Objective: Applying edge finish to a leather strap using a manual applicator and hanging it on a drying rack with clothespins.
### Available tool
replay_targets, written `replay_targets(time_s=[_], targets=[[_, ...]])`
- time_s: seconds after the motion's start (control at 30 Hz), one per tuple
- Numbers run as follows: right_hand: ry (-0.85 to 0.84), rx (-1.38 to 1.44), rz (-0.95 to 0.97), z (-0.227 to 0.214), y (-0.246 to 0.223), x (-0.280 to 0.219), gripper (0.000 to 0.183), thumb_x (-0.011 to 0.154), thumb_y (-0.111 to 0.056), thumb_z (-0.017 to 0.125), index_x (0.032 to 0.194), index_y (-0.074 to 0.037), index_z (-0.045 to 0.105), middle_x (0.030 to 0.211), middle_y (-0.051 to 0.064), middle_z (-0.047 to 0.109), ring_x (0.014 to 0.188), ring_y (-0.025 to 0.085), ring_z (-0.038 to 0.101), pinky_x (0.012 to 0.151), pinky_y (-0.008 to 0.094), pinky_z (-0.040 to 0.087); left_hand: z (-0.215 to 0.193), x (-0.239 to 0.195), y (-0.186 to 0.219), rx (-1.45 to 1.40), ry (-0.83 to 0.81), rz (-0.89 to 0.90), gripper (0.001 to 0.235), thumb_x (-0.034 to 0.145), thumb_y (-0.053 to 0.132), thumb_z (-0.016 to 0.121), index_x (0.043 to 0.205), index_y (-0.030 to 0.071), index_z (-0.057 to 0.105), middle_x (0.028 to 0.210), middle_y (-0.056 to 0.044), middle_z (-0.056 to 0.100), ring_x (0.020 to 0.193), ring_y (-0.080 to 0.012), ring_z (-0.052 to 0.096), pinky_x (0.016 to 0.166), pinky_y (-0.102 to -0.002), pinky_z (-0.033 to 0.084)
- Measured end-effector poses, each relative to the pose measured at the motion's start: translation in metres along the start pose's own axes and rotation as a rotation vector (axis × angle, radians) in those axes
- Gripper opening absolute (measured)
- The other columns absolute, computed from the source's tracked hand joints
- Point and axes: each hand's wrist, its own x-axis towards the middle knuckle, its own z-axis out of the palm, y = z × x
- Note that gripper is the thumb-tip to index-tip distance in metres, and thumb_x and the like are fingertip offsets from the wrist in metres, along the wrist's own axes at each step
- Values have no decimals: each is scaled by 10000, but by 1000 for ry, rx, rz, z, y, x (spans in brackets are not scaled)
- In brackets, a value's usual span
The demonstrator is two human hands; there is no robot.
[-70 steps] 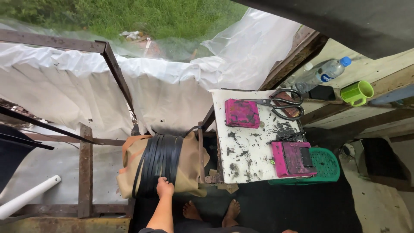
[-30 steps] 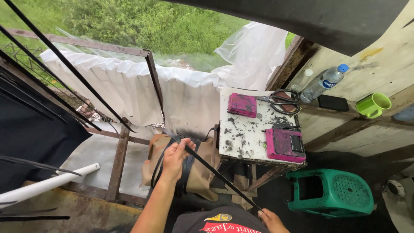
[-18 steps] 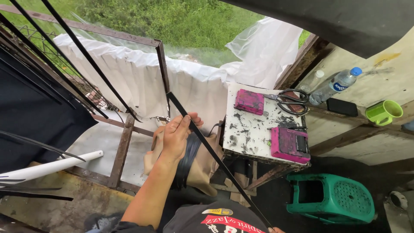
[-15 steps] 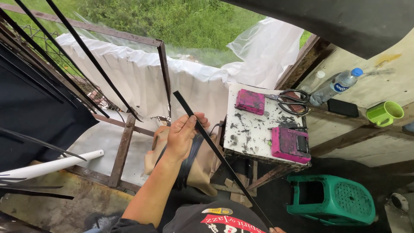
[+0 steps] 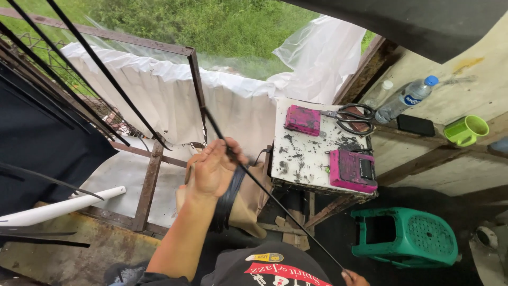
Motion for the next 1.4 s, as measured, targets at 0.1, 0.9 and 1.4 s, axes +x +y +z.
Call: replay_targets(time_s=[0.1, 0.9, 1.4], targets=[[96, -52, -29, -40, -13, -12, 432, 924, -535, 618, 1305, -383, 753, 1274, -8, 784, 1196, 228, 737, 1000, 307, 549, -41, 0, 29, 45, 39, 162, 168, 1008, 171, 592, 1061, 61, 709, 925, -76, 684, 768, -214, 638, 728, -358, 532], [1447, -97, -1402, -331, -286, -283, 92, 1017, -124, 682, 1060, -70, 743, 1081, 133, 749, 1067, 331, 629, 1054, 493, 425, -368, -175, -34, 1374, 1256, -736, 904, 941, 451, 709, 1613, 20, 285, 1605, -213, 355, 1407, -441, 410, 1078, -564, 392], [1317, -185, -1681, -261, -346, -313, 236, 1091, -269, 534, 1202, -209, 734, 1242, -4, 711, 1173, 192, 611, 1096, 435, 340, 70, -78, -103, 1061, -634, -395, 295, 944, 268, 666, 1155, 80, 582, 1054, -10, 695, 972, -140, 673, 879, -318, 549]])
